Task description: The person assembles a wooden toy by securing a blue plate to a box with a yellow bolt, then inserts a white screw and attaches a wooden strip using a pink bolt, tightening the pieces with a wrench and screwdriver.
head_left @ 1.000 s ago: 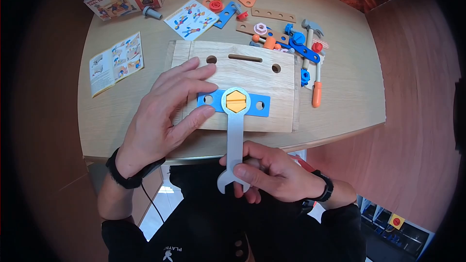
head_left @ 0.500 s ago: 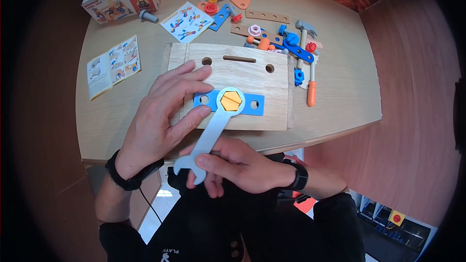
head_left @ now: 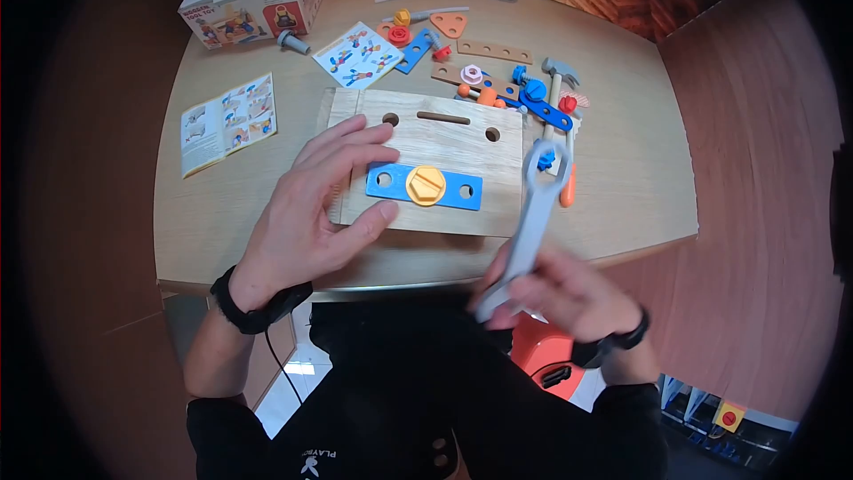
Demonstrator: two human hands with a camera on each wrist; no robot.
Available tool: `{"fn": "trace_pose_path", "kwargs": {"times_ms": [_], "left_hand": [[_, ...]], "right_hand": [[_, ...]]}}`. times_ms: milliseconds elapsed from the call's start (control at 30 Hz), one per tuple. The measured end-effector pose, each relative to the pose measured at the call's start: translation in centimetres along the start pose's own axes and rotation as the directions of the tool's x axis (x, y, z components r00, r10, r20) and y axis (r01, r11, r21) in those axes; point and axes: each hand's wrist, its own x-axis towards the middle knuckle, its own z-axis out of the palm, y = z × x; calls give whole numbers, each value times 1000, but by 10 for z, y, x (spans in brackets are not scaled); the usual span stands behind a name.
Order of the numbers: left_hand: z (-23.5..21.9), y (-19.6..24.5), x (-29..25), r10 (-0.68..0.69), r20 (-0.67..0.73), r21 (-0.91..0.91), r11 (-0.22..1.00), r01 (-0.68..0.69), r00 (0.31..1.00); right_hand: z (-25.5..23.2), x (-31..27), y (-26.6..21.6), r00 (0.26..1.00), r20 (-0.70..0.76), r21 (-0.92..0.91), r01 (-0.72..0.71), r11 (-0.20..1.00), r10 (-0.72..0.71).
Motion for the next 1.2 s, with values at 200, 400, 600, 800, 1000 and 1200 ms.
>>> {"fn": "trace_pose_path", "kwargs": {"times_ms": [200, 400, 600, 800, 1000, 1200], "left_hand": [[-1, 7, -2, -11, 56, -53, 998, 14, 998], [-4, 6, 1, 33, 56, 99, 994, -39, 998], [-6, 2, 10, 60, 74, 90, 994, -66, 996], [-4, 5, 14, 43, 88, 129, 990, -54, 995], [4, 15, 10, 55, 33, 203, 977, -60, 998], [10, 16, 8, 79, 2, 323, 943, -75, 997]], "right_hand": [[-71, 18, -38, 953, -156, -540, 137, 830, -258], [-88, 54, -66, 998, -21, -821, 19, 571, -64], [-89, 82, -84, 994, 44, -831, 93, 549, -102], [-93, 100, -98, 999, 19, -869, -1, 495, 36], [-84, 108, -113, 999, 15, -927, -3, 374, 45], [-77, 120, -124, 997, 48, -957, 28, 289, 64]]}}
